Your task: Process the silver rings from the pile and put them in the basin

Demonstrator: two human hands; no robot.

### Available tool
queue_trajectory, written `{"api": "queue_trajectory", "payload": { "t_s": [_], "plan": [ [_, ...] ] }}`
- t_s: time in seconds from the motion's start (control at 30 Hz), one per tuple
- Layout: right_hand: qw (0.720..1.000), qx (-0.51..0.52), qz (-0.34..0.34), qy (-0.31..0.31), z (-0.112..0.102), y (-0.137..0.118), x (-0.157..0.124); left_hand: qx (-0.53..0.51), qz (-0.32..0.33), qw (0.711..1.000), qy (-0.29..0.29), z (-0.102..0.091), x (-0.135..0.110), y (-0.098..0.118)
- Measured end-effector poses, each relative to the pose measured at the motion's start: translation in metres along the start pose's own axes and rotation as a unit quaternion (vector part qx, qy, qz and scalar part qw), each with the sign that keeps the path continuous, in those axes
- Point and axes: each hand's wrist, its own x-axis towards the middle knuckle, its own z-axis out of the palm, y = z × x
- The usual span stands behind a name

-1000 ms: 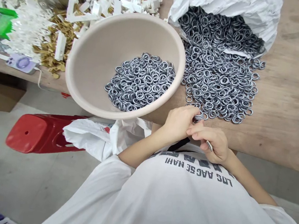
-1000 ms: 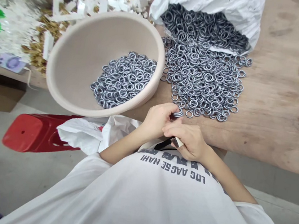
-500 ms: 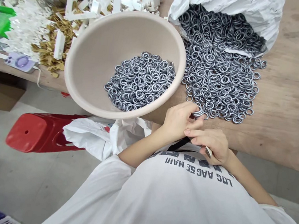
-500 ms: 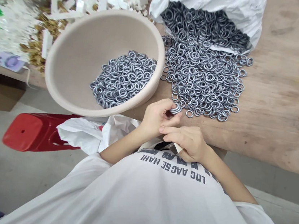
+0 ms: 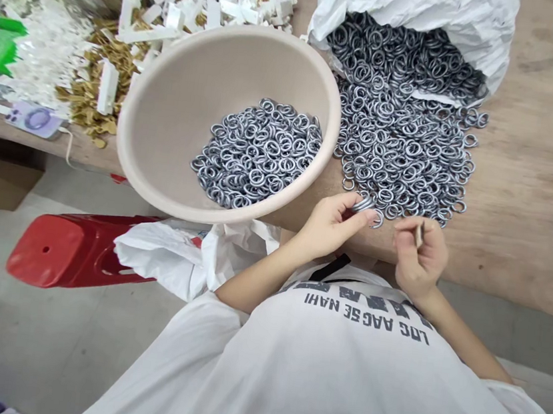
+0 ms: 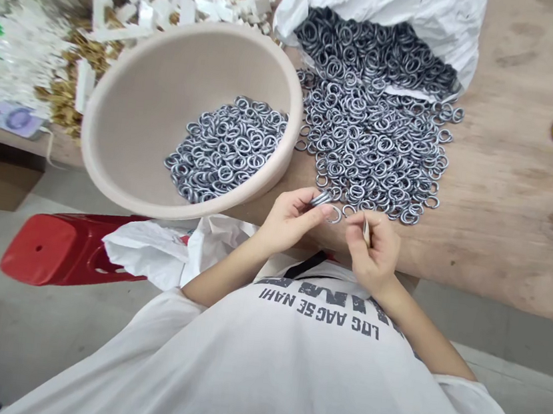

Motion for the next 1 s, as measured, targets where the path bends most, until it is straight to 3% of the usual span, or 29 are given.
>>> {"api": "queue_trajectory", "payload": {
  "t_s": [0.07, 0.2, 0.3, 0.53, 0.77, 0.9, 1.0],
  "plan": [
    [0.998, 0.008, 0.033, 0.056, 0.001, 0.000, 0.005, -0.101, -0.034, 0.994, -0.022, 0.001, 0.000, -0.006],
    [0.998, 0.013, 0.053, 0.002, 0.004, -0.005, 0.015, -0.201, -0.068, 0.977, -0.036, 0.006, -0.002, -0.013],
    [0.997, 0.030, 0.076, -0.012, 0.006, -0.008, 0.017, -0.208, -0.066, 0.975, -0.032, 0.010, -0.003, -0.013],
    [0.988, 0.088, 0.127, -0.027, 0.008, -0.005, 0.014, -0.185, -0.058, 0.980, 0.041, 0.013, -0.003, -0.013],
    [0.983, 0.098, 0.154, -0.037, 0.014, -0.005, 0.015, -0.256, -0.061, 0.965, 0.003, 0.019, -0.001, -0.015],
    [0.983, 0.103, 0.154, 0.010, 0.016, -0.006, 0.014, -0.288, -0.078, 0.955, 0.004, 0.022, -0.002, -0.017],
    [0.988, 0.081, 0.129, -0.016, 0.013, -0.004, 0.016, -0.295, -0.074, 0.953, -0.005, 0.021, -0.002, -0.018]
  ]
}}
